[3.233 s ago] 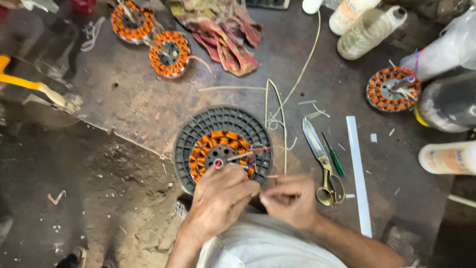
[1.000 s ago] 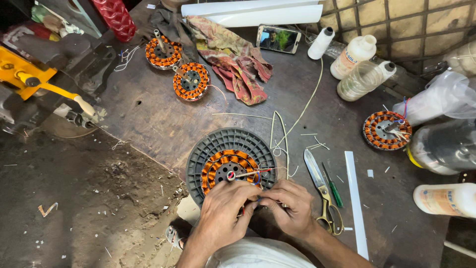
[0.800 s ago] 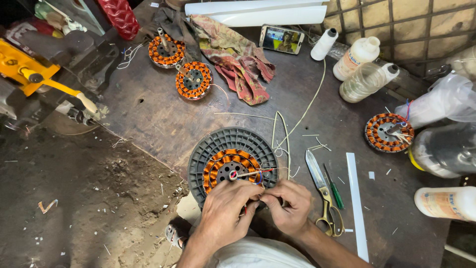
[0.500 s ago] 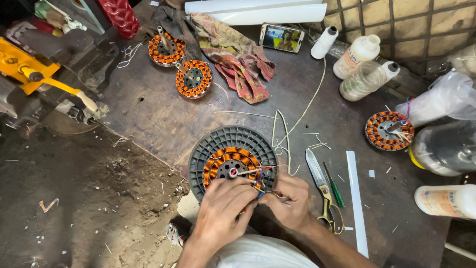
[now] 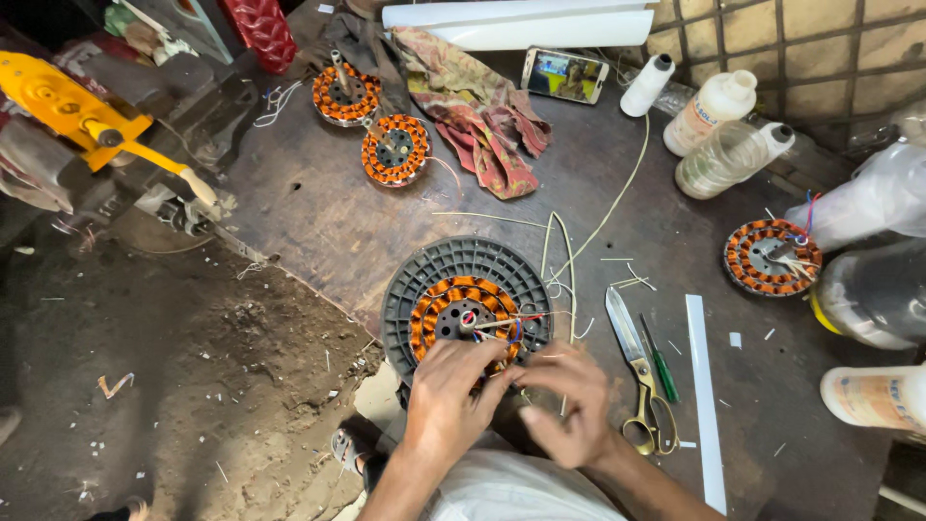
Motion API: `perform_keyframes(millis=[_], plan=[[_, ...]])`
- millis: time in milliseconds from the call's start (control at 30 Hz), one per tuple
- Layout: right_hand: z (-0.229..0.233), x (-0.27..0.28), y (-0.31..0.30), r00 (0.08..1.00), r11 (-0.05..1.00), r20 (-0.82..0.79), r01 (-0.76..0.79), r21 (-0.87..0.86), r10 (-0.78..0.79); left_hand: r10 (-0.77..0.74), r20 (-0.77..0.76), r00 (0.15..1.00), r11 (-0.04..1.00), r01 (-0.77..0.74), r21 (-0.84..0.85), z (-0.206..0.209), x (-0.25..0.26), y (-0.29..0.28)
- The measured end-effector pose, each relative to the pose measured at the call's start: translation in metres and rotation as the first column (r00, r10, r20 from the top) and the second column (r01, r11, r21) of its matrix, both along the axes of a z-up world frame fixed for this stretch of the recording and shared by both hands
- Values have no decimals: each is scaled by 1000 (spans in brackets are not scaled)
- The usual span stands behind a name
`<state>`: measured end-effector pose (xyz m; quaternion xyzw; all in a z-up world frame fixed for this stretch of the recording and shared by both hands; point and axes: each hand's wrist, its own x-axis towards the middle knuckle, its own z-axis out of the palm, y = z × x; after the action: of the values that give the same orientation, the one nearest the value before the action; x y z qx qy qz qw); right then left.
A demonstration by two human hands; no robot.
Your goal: The person cuts a piece of thin tubing with shears and then uses it to insulate and secure the wires on a motor stator. They wrap the tubing around the wire ends and tuck it into the stator slots.
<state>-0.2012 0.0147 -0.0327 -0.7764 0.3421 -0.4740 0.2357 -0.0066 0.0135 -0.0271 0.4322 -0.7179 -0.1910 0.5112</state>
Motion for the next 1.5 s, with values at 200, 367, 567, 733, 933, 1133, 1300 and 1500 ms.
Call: perform_keyframes(millis=[200,367,567,733,933,1133,1300,1500], plan=[[23,5,4,986,985,-118,131,112,-117,0,67,998,999,3,-41,-1,-1,2],[14,6,3,987,982,-96,143,121,-132,7,32,999,997,-4,-75,7,-2,0],[-19,-25,21,947,890,-15,306,337,-320,-44,45,998,993,48,-109,16,4,1],[18,-12,5,975,955,-101,168,-244,-197,46,-89,995,999,-45,9,11,-3,1],[55,-7,-13,922,969,-318,170,-179,-220,53,5,999,998,-53,23,15,-15,-4],[66,-19,-16,907,972,-360,168,-163,-217,-19,49,999,1000,18,16,22,-20,-10],[70,-15,-27,951,975,-302,3,-223,-72,-49,21,999,992,46,121,30,-20,-10],[59,-17,-38,964,1000,-266,5,15,-1,-78,-11,997,983,79,163,35,-17,-9]])
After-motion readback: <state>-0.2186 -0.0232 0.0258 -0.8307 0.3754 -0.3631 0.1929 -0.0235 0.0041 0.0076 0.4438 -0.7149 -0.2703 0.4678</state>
